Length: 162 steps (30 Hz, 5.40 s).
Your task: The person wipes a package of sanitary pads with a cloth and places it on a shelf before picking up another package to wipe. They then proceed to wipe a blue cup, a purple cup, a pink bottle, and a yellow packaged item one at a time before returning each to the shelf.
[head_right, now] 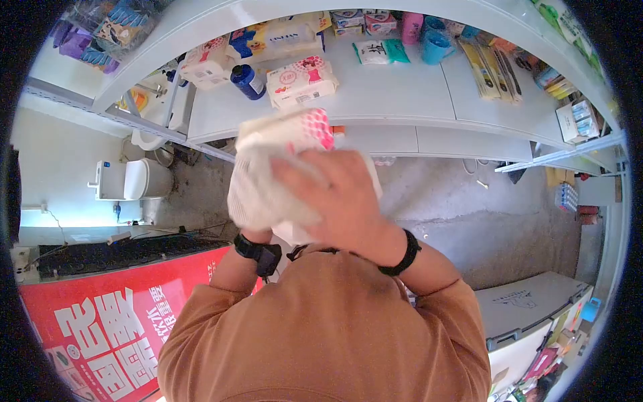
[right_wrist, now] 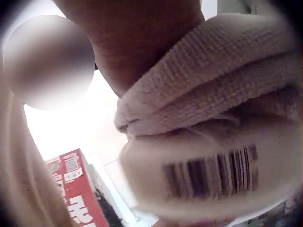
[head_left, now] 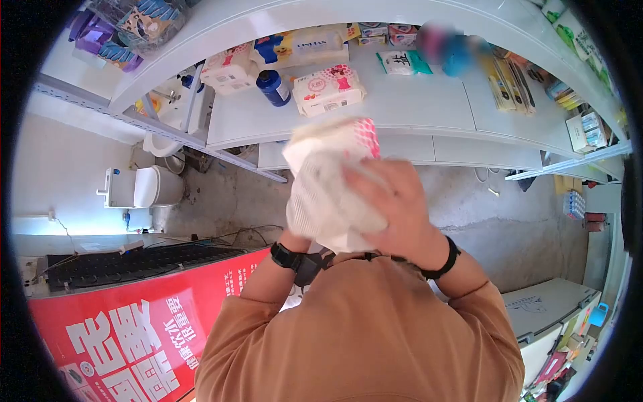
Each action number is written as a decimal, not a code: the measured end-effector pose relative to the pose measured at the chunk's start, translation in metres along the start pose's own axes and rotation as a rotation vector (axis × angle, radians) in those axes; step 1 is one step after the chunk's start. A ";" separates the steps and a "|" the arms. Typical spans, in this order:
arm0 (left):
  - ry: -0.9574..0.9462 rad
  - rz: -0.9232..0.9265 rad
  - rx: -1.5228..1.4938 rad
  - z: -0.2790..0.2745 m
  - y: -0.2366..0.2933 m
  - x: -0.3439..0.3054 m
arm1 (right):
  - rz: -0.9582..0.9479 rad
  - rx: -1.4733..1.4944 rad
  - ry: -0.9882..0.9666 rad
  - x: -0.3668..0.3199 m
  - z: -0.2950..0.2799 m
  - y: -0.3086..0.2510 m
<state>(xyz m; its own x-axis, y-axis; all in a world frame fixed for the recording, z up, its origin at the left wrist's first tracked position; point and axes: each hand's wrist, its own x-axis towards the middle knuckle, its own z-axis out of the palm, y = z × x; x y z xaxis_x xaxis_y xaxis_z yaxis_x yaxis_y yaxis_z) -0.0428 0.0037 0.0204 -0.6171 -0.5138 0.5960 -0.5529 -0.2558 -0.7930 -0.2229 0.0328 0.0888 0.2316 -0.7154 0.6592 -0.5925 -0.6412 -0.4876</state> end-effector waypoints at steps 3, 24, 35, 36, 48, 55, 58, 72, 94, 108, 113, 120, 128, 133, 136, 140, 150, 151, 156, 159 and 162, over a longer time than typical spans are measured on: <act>-0.436 -0.886 -2.405 -0.005 0.005 -0.017 | 0.193 0.131 0.149 0.011 0.005 0.029; -0.579 -1.753 -3.233 -0.018 0.001 -0.037 | 0.374 0.380 0.024 -0.038 0.024 0.033; -0.709 -1.183 -2.959 -0.030 0.008 -0.052 | 0.226 0.437 0.010 -0.058 0.013 0.016; -0.629 -1.770 -3.344 -0.030 -0.003 -0.041 | 0.396 0.590 0.065 -0.062 0.014 0.023; -1.236 -1.614 -3.251 0.002 0.000 -0.057 | 0.211 0.144 -0.030 -0.062 0.011 0.013; -1.257 -1.486 -3.386 0.025 -0.022 -0.054 | -0.064 -0.002 -0.141 -0.032 0.019 -0.023; -1.185 -1.222 -3.386 0.038 -0.026 -0.061 | 0.099 0.028 0.017 -0.008 0.033 -0.004; -1.015 -1.342 -3.179 0.053 -0.054 -0.068 | -0.040 -0.051 0.004 -0.006 0.054 -0.043; -0.663 -0.769 -2.774 0.052 -0.040 -0.053 | 0.454 0.038 0.291 -0.001 0.051 -0.018; -1.392 -1.324 -3.638 0.056 -0.040 -0.042 | 0.142 -0.210 -0.037 -0.033 0.060 -0.065; -1.251 -1.084 -3.429 0.049 -0.053 -0.046 | -0.004 -0.275 -0.066 -0.016 0.053 -0.067; -1.339 -1.042 -3.463 0.049 -0.043 -0.060 | 0.210 -0.127 0.135 -0.008 0.063 -0.028; -1.652 -1.264 -3.684 0.054 -0.062 -0.061 | -0.122 -0.121 -0.066 -0.006 0.065 -0.059; -1.187 -1.141 -3.354 0.042 -0.048 -0.062 | 0.362 0.031 0.213 0.011 0.061 -0.027; -0.998 -1.142 -3.413 0.040 -0.049 -0.058 | 0.175 -0.066 0.090 -0.013 0.064 -0.043; -1.319 -1.381 -3.640 0.044 -0.063 -0.050 | 0.015 -0.055 -0.067 -0.020 0.063 -0.073; -0.594 -1.134 -3.320 0.036 -0.020 -0.078 | 0.461 0.187 0.215 -0.026 0.059 -0.050; -0.454 -1.105 -3.178 0.037 -0.018 -0.077 | 0.446 0.182 0.174 -0.033 0.061 -0.055; -0.790 -1.096 -2.967 0.046 -0.015 -0.065 | 0.043 0.046 0.058 -0.024 0.050 -0.078; -0.508 -0.660 -2.716 0.045 -0.011 -0.070 | -0.099 -0.116 0.005 -0.012 0.047 -0.074; -0.267 -0.713 -2.659 0.036 -0.033 -0.051 | 0.061 -0.231 0.060 -0.012 0.047 -0.054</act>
<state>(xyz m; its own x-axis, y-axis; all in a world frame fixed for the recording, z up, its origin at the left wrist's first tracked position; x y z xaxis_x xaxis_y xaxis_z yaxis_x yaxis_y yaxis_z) 0.0274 0.0090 0.0118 -0.2858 -0.8810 0.3769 0.1645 0.3424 0.9251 -0.1574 0.0630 0.0797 0.1475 -0.7287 0.6688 -0.7663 -0.5117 -0.3885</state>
